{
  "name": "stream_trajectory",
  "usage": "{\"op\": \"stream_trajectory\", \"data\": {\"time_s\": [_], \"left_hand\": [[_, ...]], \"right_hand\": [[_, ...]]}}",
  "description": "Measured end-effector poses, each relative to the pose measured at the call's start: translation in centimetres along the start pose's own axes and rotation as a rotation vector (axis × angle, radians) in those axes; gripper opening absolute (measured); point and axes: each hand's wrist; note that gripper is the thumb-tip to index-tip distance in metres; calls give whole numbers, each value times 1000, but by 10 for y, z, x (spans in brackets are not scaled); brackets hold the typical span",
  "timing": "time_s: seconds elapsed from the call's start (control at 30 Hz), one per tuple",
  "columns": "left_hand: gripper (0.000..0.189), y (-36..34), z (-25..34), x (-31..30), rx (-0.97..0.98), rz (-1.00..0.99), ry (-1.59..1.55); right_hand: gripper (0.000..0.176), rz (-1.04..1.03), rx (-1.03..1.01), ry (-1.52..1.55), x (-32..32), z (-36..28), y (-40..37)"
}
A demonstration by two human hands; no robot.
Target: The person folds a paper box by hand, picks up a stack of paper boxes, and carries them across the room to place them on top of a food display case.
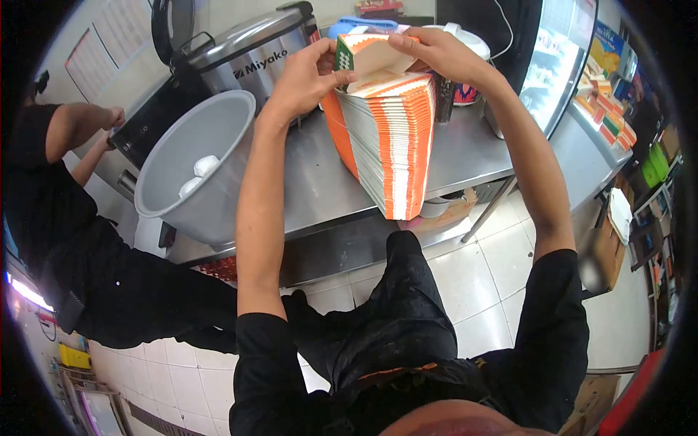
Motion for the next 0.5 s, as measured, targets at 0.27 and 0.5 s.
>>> {"op": "stream_trajectory", "data": {"time_s": [0.27, 0.5], "left_hand": [[21, -1, -1, 31, 71, 310, 349], [18, -18, 4, 20, 33, -30, 119]], "right_hand": [[64, -205, -7, 49, -11, 10, -1], [60, -540, 52, -335, -27, -31, -13]]}}
Point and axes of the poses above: each hand's wrist, its own y-axis towards the middle knuckle, its own x-axis out of the palm, z = x × y, and after that the axes turned 2 degrees about y, right-handed
